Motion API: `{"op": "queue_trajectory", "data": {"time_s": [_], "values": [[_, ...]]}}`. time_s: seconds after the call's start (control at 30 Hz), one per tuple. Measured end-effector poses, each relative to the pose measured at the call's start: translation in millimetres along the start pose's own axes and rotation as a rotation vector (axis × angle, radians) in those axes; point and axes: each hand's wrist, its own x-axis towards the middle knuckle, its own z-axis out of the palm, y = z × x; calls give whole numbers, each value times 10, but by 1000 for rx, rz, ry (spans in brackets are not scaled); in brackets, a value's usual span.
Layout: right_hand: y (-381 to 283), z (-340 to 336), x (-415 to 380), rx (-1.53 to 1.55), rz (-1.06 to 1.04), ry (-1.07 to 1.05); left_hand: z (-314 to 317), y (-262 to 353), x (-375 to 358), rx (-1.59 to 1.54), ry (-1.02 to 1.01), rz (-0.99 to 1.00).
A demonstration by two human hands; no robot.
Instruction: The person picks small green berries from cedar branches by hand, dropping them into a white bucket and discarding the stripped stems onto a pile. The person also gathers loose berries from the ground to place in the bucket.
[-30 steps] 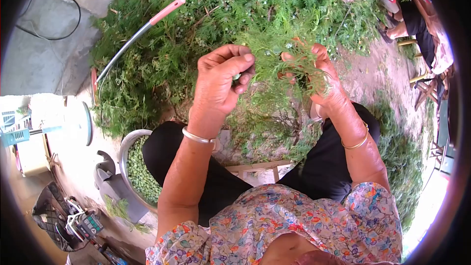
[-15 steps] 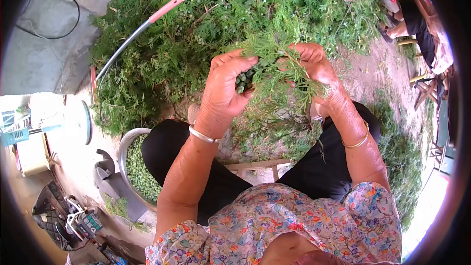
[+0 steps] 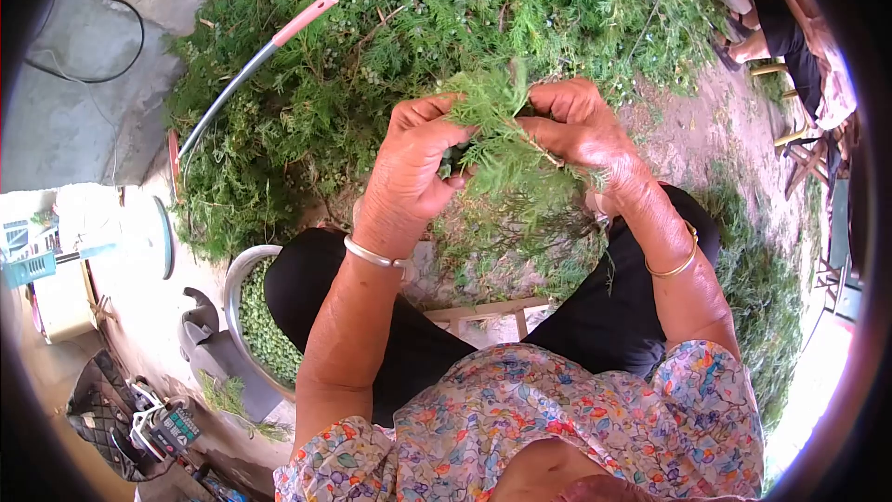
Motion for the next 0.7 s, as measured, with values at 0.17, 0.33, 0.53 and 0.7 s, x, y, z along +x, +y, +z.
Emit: {"op": "queue_trajectory", "data": {"time_s": [0.17,0.33,0.53,0.7], "values": [[17,-22,15,-184,-48,-42,32,3,-9,50,25,0],[170,-24,59,-200,-158,-38,93,42,-13,186,28,15],[29,2,23,-312,-99,-1,-9,-11,55,854,34,242],[-41,25,-8,-206,-51,31,67,88,60,859,313,383]]}}
